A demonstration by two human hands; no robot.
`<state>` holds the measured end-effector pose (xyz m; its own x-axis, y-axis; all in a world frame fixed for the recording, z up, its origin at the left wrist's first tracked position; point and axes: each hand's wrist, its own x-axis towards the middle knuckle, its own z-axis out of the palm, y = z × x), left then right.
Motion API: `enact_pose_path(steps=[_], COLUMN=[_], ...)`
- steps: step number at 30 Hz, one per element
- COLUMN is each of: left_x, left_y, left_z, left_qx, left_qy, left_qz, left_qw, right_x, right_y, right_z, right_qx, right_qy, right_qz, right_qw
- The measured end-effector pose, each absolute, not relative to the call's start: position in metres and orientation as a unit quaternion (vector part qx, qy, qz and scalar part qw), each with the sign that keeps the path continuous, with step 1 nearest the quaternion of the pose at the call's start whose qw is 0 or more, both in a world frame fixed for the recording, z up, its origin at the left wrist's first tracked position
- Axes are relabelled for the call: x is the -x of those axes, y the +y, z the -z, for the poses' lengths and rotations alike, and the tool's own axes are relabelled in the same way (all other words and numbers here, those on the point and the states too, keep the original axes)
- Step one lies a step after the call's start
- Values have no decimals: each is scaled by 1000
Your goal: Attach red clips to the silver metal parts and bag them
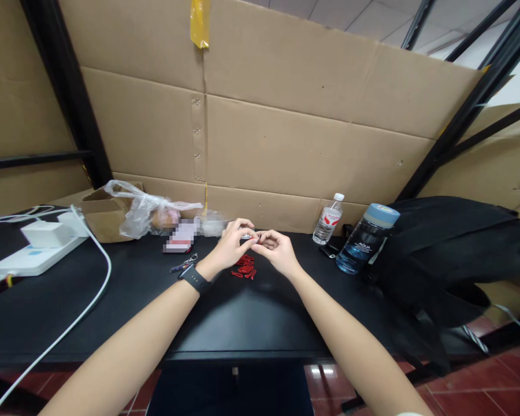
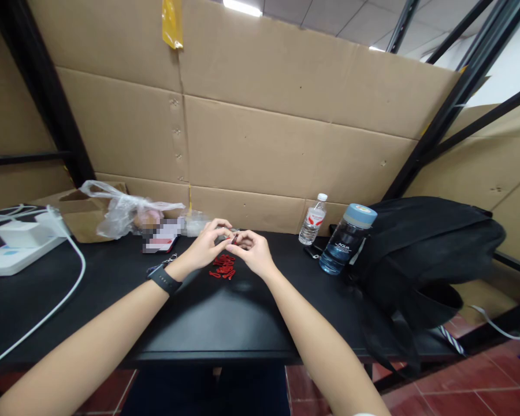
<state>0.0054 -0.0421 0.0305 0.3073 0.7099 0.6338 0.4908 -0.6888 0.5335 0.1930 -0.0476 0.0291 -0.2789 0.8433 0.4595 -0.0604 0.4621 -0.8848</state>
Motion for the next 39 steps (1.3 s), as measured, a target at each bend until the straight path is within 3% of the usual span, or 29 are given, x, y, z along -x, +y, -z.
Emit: enact_pose_path(steps=[12, 21, 26, 31, 39], left_x=[-14, -7, -8, -11, -6], left_y=[-37, -32, -40, -47, -38], left_z=[-26, -24, -27, -22, -13], left_qx=[-739, -759, -763, -829, -837], left_qy=[347, 368, 401, 391, 408], left_qz=[-524, -500, -487, -396, -362], left_qw=[241, 198, 139, 45, 33], right_x=[-198, -202, -208, -218, -228], right_y=[-44, -47, -42, -39, -29], right_z=[-24, -36, -34, -36, -35], right_qx=[307, 319, 321, 317, 348], right_qy=[-724, -805, -843, -865, -861], right_qz=[-343, -153, -102, -82, -34], right_qw=[514, 475, 419, 380, 370])
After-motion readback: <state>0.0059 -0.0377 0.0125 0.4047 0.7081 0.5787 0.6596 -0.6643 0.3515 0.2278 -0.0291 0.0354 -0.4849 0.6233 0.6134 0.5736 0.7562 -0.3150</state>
